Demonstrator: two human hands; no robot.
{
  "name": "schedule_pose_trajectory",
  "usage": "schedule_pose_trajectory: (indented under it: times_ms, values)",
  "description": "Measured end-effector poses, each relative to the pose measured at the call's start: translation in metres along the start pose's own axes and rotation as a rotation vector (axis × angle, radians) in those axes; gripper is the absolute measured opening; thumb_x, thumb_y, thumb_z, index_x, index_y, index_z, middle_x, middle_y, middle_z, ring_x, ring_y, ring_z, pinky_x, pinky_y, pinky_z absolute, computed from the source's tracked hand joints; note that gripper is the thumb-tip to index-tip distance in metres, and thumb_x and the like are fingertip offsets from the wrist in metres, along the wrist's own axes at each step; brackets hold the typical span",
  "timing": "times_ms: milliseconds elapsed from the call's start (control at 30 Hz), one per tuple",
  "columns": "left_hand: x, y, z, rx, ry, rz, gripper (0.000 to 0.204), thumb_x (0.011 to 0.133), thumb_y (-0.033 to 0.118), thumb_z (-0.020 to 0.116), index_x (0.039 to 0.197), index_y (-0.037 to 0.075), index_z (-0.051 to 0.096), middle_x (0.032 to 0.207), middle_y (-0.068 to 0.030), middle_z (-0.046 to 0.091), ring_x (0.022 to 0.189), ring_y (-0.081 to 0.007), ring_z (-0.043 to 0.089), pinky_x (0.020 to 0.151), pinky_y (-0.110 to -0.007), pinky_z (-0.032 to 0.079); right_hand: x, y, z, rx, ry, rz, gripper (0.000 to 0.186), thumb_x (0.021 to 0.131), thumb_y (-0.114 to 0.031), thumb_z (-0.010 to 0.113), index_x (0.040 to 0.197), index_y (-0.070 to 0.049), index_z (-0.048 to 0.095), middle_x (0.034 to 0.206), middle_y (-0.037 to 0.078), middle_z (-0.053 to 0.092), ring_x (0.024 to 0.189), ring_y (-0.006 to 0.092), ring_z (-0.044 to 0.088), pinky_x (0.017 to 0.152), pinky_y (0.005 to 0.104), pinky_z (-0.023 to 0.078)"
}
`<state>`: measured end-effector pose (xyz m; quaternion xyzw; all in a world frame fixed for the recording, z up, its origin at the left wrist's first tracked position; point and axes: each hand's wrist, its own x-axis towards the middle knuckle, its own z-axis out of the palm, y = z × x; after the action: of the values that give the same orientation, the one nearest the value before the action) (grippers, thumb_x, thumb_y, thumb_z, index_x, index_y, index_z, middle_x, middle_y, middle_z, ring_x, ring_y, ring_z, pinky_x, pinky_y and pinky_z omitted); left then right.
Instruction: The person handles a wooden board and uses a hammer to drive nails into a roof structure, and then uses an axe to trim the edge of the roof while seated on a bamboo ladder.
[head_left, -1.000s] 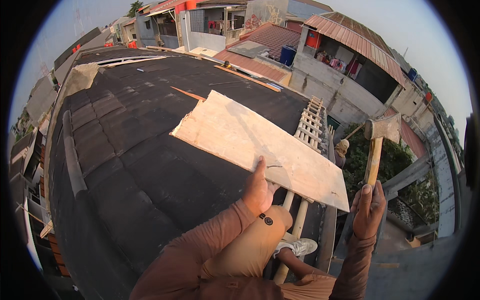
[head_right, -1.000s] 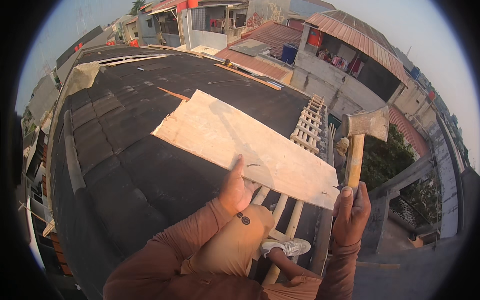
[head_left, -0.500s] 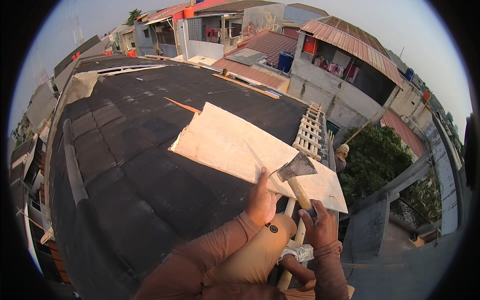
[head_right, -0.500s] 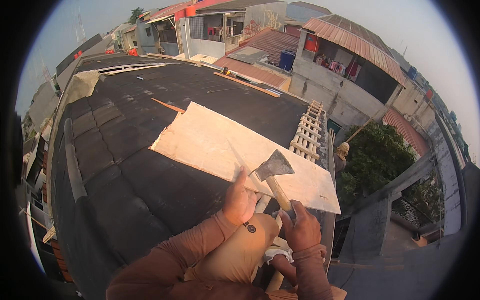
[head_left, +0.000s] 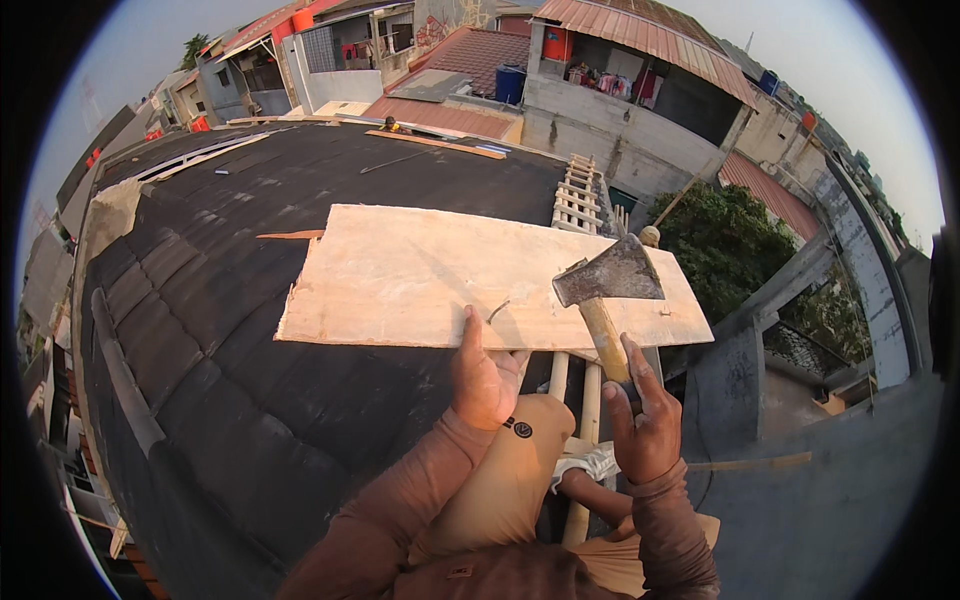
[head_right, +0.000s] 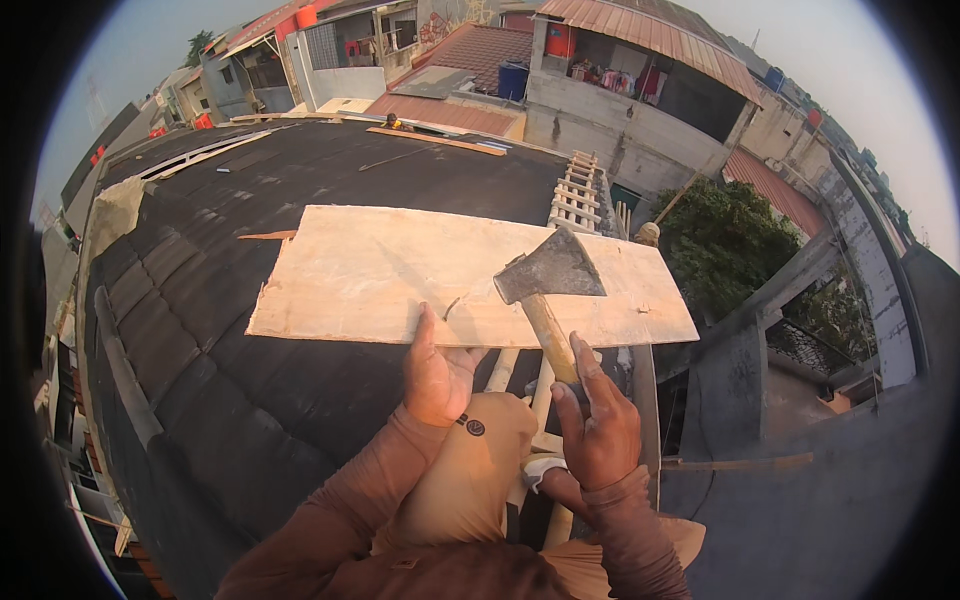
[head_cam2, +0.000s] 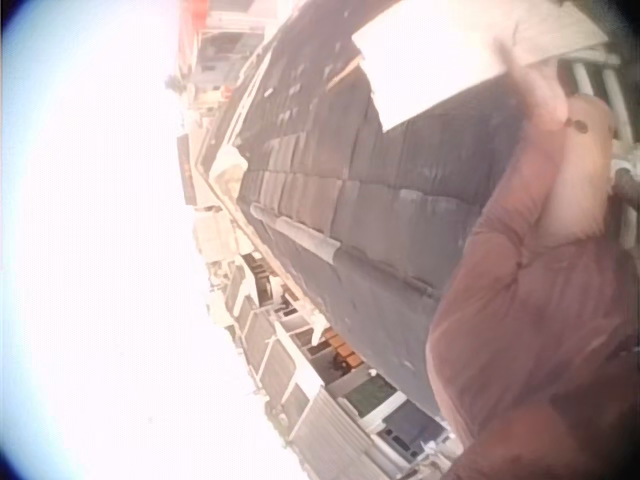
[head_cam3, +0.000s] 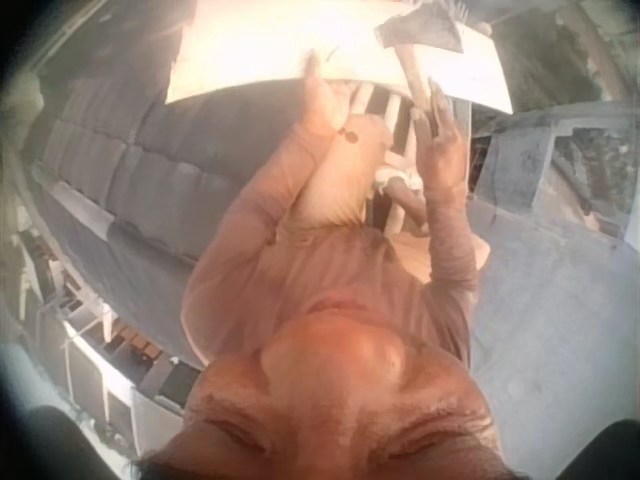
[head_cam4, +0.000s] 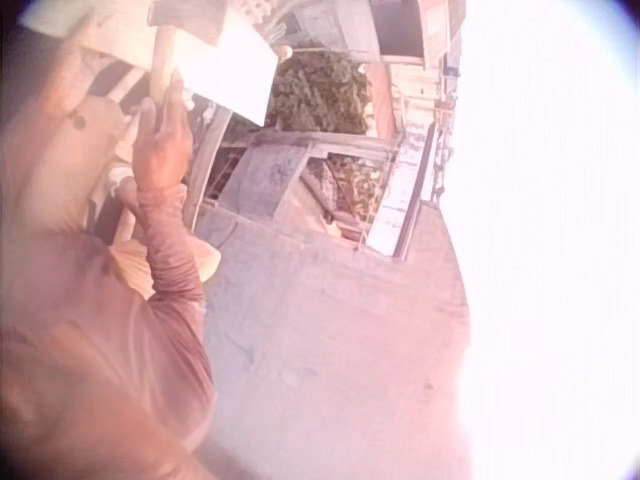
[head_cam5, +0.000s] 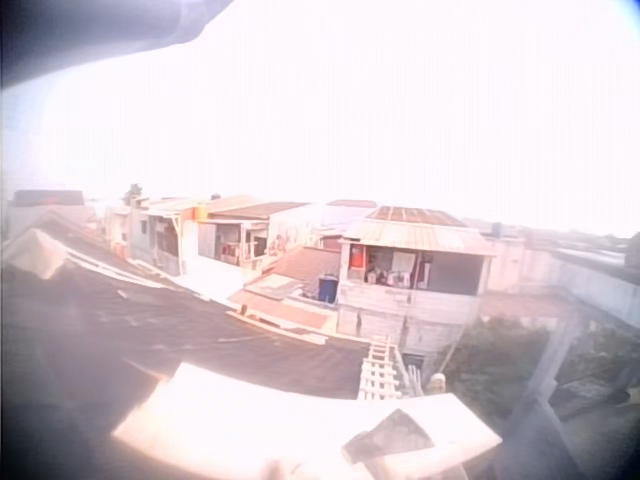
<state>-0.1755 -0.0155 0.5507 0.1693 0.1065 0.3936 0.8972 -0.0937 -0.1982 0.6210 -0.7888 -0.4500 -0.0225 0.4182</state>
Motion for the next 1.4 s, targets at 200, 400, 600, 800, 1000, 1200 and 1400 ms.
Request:
schedule_pose_trajectory:
  times_ms: [200, 400, 600, 800, 1000, 1200, 1400]
  values:
    - [-0.001, -0.003, -0.003, 0.016, 0.008, -0.007, 0.058, 0.109, 0.041, 0.047, 0.154, 0.006, 0.036, 0.154, -0.0127, 0.047, 0.143, -0.0306, 0.046, 0.119, -0.055, 0.037, 0.004, -0.018, 0.009, -0.137, -0.110, 0.035, 0.058, 0.093, -0.015, 0.072, 0.148, -0.014, 0.054, 0.100, 0.022, 0.071, 0.088, 0.0427, 0.070, 0.075, 0.0462, 0.057]
    - [-0.001, 0.002, 0.000, 0.031, 0.013, -0.012, 0.059, 0.109, 0.043, 0.048, 0.154, 0.007, 0.036, 0.153, -0.0123, 0.047, 0.141, -0.0302, 0.047, 0.118, -0.053, 0.038, 0.018, -0.013, -0.006, -0.067, 0.004, -0.054, 0.056, 0.095, -0.011, 0.069, 0.148, -0.009, 0.054, 0.108, 0.025, 0.072, 0.094, 0.0374, 0.074, 0.079, 0.0423, 0.058]
    - [-0.002, -0.002, -0.003, 0.026, -0.030, 0.000, 0.061, 0.108, 0.045, 0.049, 0.154, 0.008, 0.036, 0.153, -0.0124, 0.047, 0.142, -0.0301, 0.047, 0.119, -0.053, 0.037, 0.004, -0.020, 0.013, -0.140, -0.084, 0.010, 0.055, 0.095, -0.015, 0.069, 0.148, -0.011, 0.055, 0.104, 0.023, 0.072, 0.087, 0.0409, 0.072, 0.075, 0.0442, 0.058]
    - [-0.002, 0.000, -0.004, -0.003, 0.029, -0.032, 0.062, 0.108, 0.046, 0.049, 0.154, 0.007, 0.036, 0.154, -0.0122, 0.047, 0.142, -0.0304, 0.046, 0.119, -0.053, 0.036, 0.007, -0.012, 0.018, -0.099, 0.024, -0.021, 0.058, 0.095, -0.014, 0.070, 0.150, -0.011, 0.052, 0.100, 0.021, 0.072, 0.083, 0.0384, 0.072, 0.072, 0.0415, 0.058]
    - [0.000, -0.003, -0.007, -0.004, -0.017, -0.037, 0.064, 0.108, 0.047, 0.048, 0.154, 0.005, 0.035, 0.154, -0.0122, 0.047, 0.142, -0.0303, 0.046, 0.120, -0.052, 0.035, 0.005, -0.006, 0.036, -0.289, -0.126, -0.005, 0.057, 0.096, -0.019, 0.069, 0.150, -0.019, 0.052, 0.096, 0.014, 0.071, 0.077, 0.0375, 0.070, 0.068, 0.0447, 0.057]
    - [-0.003, 0.000, -0.009, -0.004, 0.030, -0.061, 0.064, 0.107, 0.048, 0.050, 0.154, 0.005, 0.036, 0.153, -0.0117, 0.048, 0.141, -0.0297, 0.047, 0.120, -0.052, 0.035, 0.007, -0.003, 0.031, -0.285, -0.083, 0.003, 0.061, 0.094, -0.024, 0.073, 0.151, -0.023, 0.052, 0.091, 0.012, 0.069, 0.072, 0.0359, 0.069, 0.063, 0.0457, 0.055]
    - [-0.002, -0.005, -0.005, 0.012, 0.029, -0.045, 0.063, 0.107, 0.048, 0.050, 0.153, 0.006, 0.037, 0.153, -0.0118, 0.047, 0.142, -0.0292, 0.046, 0.120, -0.052, 0.036, -0.009, -0.004, 0.028, -0.165, -0.031, -0.029, 0.061, 0.092, -0.019, 0.074, 0.150, -0.020, 0.053, 0.092, 0.013, 0.070, 0.072, 0.0359, 0.069, 0.063, 0.0446, 0.055]
